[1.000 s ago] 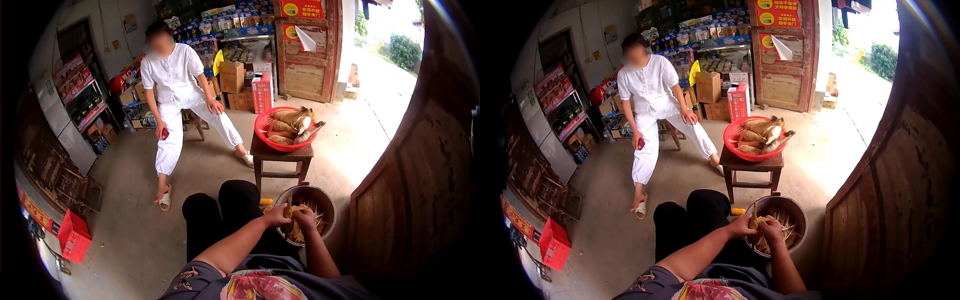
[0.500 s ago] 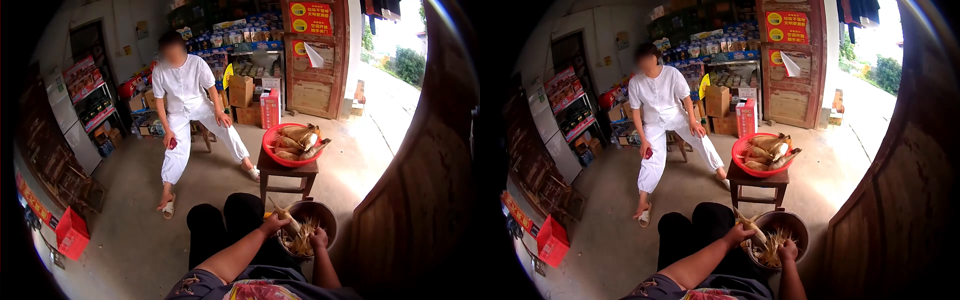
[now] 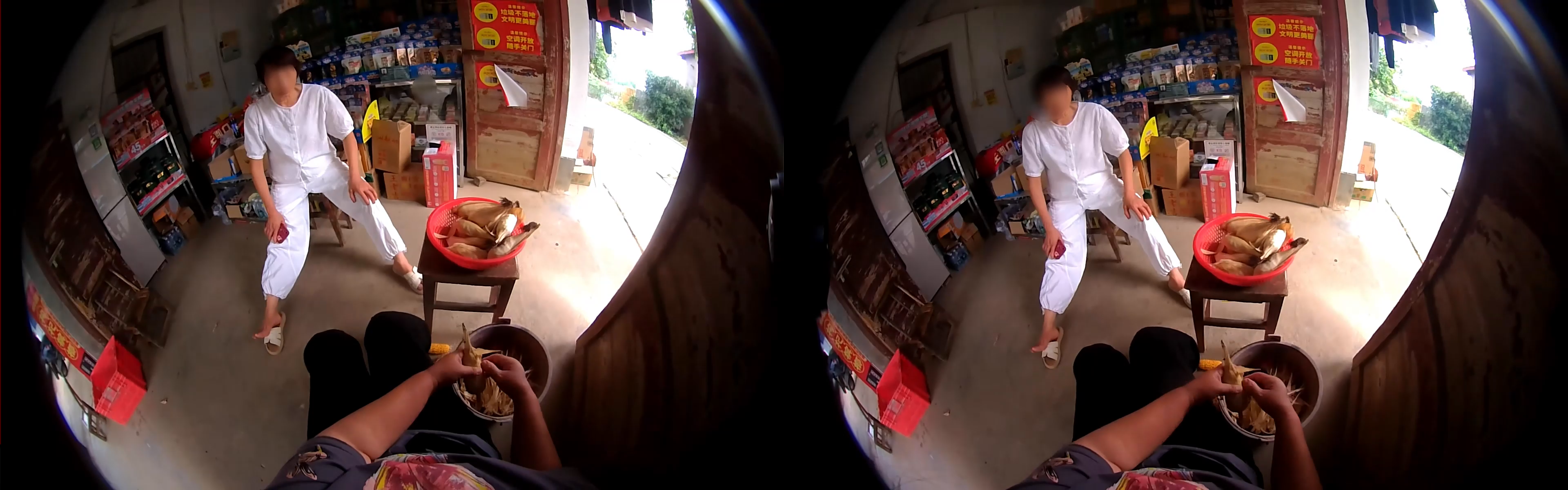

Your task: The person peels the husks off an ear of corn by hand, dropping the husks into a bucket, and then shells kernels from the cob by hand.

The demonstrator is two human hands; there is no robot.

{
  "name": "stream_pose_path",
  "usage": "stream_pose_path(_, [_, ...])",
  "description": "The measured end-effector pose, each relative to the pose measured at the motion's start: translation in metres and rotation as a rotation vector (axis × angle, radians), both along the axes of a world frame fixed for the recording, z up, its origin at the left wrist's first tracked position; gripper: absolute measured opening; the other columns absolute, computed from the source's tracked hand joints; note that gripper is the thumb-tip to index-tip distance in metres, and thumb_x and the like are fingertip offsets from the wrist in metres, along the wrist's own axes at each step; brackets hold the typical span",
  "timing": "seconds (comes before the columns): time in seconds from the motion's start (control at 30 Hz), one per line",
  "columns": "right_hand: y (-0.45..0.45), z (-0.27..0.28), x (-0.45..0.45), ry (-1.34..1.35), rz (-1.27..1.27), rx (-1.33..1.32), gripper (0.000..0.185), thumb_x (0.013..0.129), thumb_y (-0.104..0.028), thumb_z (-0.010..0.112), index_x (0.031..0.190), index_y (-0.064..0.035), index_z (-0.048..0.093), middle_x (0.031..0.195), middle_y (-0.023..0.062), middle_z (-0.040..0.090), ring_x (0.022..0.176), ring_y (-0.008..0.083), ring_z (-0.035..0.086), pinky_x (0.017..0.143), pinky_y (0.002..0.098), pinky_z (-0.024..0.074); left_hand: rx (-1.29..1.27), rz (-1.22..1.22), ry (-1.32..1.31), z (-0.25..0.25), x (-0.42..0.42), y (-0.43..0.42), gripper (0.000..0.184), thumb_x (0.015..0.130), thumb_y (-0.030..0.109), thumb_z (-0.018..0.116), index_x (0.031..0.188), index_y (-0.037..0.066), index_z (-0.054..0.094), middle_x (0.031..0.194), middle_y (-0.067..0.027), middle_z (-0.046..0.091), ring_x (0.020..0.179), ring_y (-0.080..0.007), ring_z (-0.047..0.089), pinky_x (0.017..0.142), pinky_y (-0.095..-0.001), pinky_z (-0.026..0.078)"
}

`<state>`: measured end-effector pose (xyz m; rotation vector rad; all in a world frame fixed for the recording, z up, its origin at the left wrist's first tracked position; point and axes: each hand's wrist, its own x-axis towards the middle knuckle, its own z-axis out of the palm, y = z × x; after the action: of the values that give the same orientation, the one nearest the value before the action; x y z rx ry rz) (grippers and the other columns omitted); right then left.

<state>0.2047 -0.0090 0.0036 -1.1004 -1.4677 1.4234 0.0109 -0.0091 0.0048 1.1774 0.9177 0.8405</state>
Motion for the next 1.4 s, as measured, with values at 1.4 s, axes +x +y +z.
stream_pose_path(1.4, [-0.014, 0.000, -0.002, -0.566, -0.043, 0.347, 0.018, 0.074, -0.021, 0.062, 0.082, -0.0051, 0.068, 0.075, 0.0139, 0.063, 0.071, 0.0301, 0.062, 0.065, 0.0348, 0.0493, 0.147, -0.194, 0.529, 0.014, 0.003, -0.003, 0.053, 0.074, 0.024, 0.071, 0.118, 0.001, 0.053, 0.103, -0.0124, 0.064, 0.094, -0.0193, 0.060, 0.085, -0.0316, 0.047])
